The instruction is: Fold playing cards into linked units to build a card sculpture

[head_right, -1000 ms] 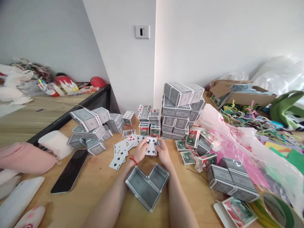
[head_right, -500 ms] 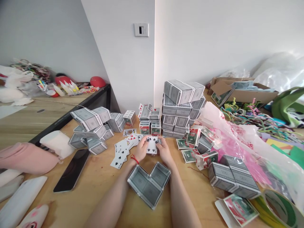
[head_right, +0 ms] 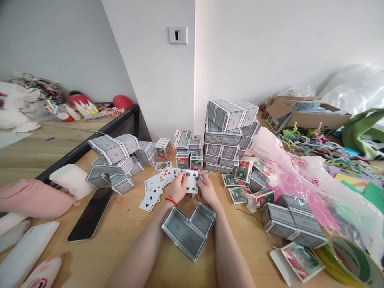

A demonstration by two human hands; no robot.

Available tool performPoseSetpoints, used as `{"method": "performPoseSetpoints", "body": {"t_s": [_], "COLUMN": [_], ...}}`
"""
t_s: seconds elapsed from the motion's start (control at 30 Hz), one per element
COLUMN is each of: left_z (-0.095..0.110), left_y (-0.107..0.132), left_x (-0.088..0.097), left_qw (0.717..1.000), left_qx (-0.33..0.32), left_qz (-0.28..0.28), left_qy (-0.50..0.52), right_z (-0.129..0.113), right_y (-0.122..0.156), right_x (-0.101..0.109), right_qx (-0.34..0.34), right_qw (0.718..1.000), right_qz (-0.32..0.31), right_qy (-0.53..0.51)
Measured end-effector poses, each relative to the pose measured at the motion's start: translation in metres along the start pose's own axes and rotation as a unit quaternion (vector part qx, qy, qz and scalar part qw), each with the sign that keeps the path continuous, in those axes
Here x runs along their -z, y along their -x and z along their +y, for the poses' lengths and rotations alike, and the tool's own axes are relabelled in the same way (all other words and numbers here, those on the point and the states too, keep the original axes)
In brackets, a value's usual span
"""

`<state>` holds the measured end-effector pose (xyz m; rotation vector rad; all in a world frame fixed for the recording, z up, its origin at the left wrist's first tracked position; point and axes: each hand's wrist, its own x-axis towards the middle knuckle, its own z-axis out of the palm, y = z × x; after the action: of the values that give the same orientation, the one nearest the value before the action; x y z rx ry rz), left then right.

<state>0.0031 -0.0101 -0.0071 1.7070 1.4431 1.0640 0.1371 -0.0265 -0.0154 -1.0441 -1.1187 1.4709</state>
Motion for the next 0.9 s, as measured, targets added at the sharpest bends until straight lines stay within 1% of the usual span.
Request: {"method": "performPoseSetpoints", "body": {"t_s": [0.27,0.4,0.67,0.9], "left_z": [-0.0046,-0.005,-0.0033,-0.0031], "left_y": [0.0006,0.0008,0.0,-0.0001], "left_x": [-0.0006,-0.0009,-0.001,-0.0004], "left_qw": [1.0,0.999,0.999,0.999], "left_qx": [-0.007,-0.007,-0.015,-0.015], "left_qz": [-0.012,-0.014,-0.015,-0.021], "left_qy": [-0.026,-0.035,-0.041,-0.041], "right_z": [0.0073,0.0085,0.0092,0.0092], "right_y": [-0.0024,-0.0024,-0.0027,-0.0025], "right_x": [0.0029,0.0027,0.0021,0.004], "right_qx": [-0.023,-0.036,-0.043,-0.05], "right_qw": [1.0,0.998,0.998,0.997], "right_qz": [-0.003,-0.016,-0.007,-0.022], "right_qy": [-0.016,-0.039,-0.051,-0.051]}}
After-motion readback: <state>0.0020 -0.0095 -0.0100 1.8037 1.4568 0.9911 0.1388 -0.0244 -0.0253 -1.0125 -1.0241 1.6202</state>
